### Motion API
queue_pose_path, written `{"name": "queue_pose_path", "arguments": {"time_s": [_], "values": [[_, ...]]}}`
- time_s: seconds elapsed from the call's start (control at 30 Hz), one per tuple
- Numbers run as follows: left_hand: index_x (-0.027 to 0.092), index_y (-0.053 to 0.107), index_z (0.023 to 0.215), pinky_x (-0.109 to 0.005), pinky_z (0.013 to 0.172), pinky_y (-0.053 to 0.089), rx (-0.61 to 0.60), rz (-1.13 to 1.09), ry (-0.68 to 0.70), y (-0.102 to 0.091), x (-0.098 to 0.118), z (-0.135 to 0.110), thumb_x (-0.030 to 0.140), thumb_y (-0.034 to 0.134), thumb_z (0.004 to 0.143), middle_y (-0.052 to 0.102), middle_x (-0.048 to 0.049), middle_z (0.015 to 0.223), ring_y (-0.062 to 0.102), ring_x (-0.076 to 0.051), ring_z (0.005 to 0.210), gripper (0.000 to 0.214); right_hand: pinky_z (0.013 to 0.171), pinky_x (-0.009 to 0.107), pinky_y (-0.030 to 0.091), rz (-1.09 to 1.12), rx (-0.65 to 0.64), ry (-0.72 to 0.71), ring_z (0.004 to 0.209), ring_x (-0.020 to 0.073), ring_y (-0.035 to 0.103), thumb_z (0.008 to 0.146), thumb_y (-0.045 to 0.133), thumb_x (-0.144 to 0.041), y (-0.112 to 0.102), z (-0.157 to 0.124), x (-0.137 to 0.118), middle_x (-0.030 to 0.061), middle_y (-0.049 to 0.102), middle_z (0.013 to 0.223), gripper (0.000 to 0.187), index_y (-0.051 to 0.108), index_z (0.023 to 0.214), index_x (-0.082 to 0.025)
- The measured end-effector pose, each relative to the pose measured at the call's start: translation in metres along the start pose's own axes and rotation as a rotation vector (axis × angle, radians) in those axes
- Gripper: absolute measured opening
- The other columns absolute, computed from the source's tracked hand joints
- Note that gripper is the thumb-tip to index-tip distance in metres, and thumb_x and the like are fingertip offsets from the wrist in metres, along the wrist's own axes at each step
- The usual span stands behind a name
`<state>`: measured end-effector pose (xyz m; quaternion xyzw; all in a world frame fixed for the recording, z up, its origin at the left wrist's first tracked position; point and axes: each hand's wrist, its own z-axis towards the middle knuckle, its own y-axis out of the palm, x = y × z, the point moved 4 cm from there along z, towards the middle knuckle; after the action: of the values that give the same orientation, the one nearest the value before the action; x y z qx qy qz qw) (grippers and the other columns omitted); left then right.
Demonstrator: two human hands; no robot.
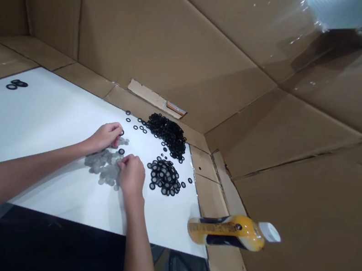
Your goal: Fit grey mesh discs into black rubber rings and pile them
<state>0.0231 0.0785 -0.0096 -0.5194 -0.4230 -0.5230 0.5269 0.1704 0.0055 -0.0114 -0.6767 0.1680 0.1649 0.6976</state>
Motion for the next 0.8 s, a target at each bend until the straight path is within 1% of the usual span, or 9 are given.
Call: {"name": "queue_pose_path", "arguments": {"time_s": [0.07, 0.2, 0.43, 0.53, 0.63, 0.73, 0.8], "values": [[0.02, 0.054, 0.071, -0.023, 0.055, 0.045, 0.007, -0.007, 0.008, -0.001, 0.001, 0.0, 0.03, 0.047, 0.083, 0.058, 0.0031, 0.051, 0.058, -0.013, 0.05, 0.017, 0.07, 0.028, 0.039, 0.03, -0.009, 0.008, 0.078, 0.0189, 0.063, 0.085, 0.067, -0.022, -0.001, 0.0, 0.001, 0.0032, 0.071, 0.087, 0.002, 0.068, 0.083, -0.022], [0.02, 0.053, 0.07, -0.022, 0.054, 0.044, 0.027, -0.014, 0.025, -0.004, 0.005, 0.0, 0.029, 0.047, 0.083, 0.056, 0.0034, 0.053, 0.059, -0.012, 0.051, 0.017, 0.068, 0.028, 0.039, 0.057, -0.021, 0.029, 0.071, 0.0188, 0.063, 0.086, 0.062, -0.024, -0.008, 0.003, 0.001, 0.0015, 0.071, 0.075, 0.01, 0.069, 0.08, -0.024], [0.02, 0.055, 0.071, -0.022, 0.052, 0.044, 0.027, -0.019, 0.018, -0.004, 0.006, -0.001, 0.026, 0.048, 0.082, 0.056, 0.0028, 0.051, 0.058, -0.012, 0.048, 0.015, 0.065, 0.027, 0.042, 0.13, -0.074, 0.038, 0.067, 0.0172, 0.064, 0.078, 0.061, -0.018, -0.016, 0.01, 0.002, 0.0009, 0.071, 0.07, 0.009, 0.067, 0.072, -0.022], [0.02, 0.054, 0.071, -0.022, 0.052, 0.045, 0.028, -0.024, 0.021, -0.004, 0.007, -0.001, 0.026, 0.048, 0.082, 0.057, 0.0024, 0.053, 0.059, -0.012, 0.049, 0.015, 0.065, 0.026, 0.046, 0.193, -0.06, 0.039, 0.07, 0.0166, 0.066, 0.082, 0.057, -0.018, -0.018, 0.015, 0.004, 0.0019, 0.072, 0.074, 0.01, 0.064, 0.076, -0.021], [0.02, 0.054, 0.07, -0.022, 0.052, 0.045, 0.033, -0.028, 0.026, -0.004, 0.007, -0.001, 0.026, 0.047, 0.082, 0.056, 0.0029, 0.055, 0.059, -0.012, 0.05, 0.015, 0.063, 0.024, 0.049, 0.276, -0.068, 0.051, 0.07, 0.0152, 0.069, 0.084, 0.055, -0.017, -0.019, 0.021, 0.006, 0.0027, 0.072, 0.078, 0.008, 0.062, 0.085, -0.019], [0.02, 0.053, 0.07, -0.022, 0.052, 0.044, 0.036, -0.026, 0.026, -0.005, 0.007, 0.0, 0.026, 0.047, 0.083, 0.055, 0.0032, 0.055, 0.059, -0.012, 0.05, 0.015, 0.056, 0.022, 0.05, 0.327, -0.104, 0.063, 0.063, 0.0129, 0.069, 0.082, 0.058, -0.015, -0.017, 0.028, 0.006, 0.0023, 0.072, 0.083, 0.015, 0.063, 0.096, -0.018], [0.02, 0.053, 0.071, -0.022, 0.052, 0.044, 0.037, -0.025, 0.025, -0.005, 0.007, 0.001, 0.026, 0.047, 0.083, 0.055, 0.0033, 0.055, 0.059, -0.012, 0.05, 0.015, 0.054, 0.022, 0.049, 0.32, -0.125, 0.051, 0.058, 0.0116, 0.066, 0.078, 0.064, -0.016, -0.016, 0.03, 0.005, 0.0006, 0.07, 0.081, 0.015, 0.066, 0.093, -0.018]]}}
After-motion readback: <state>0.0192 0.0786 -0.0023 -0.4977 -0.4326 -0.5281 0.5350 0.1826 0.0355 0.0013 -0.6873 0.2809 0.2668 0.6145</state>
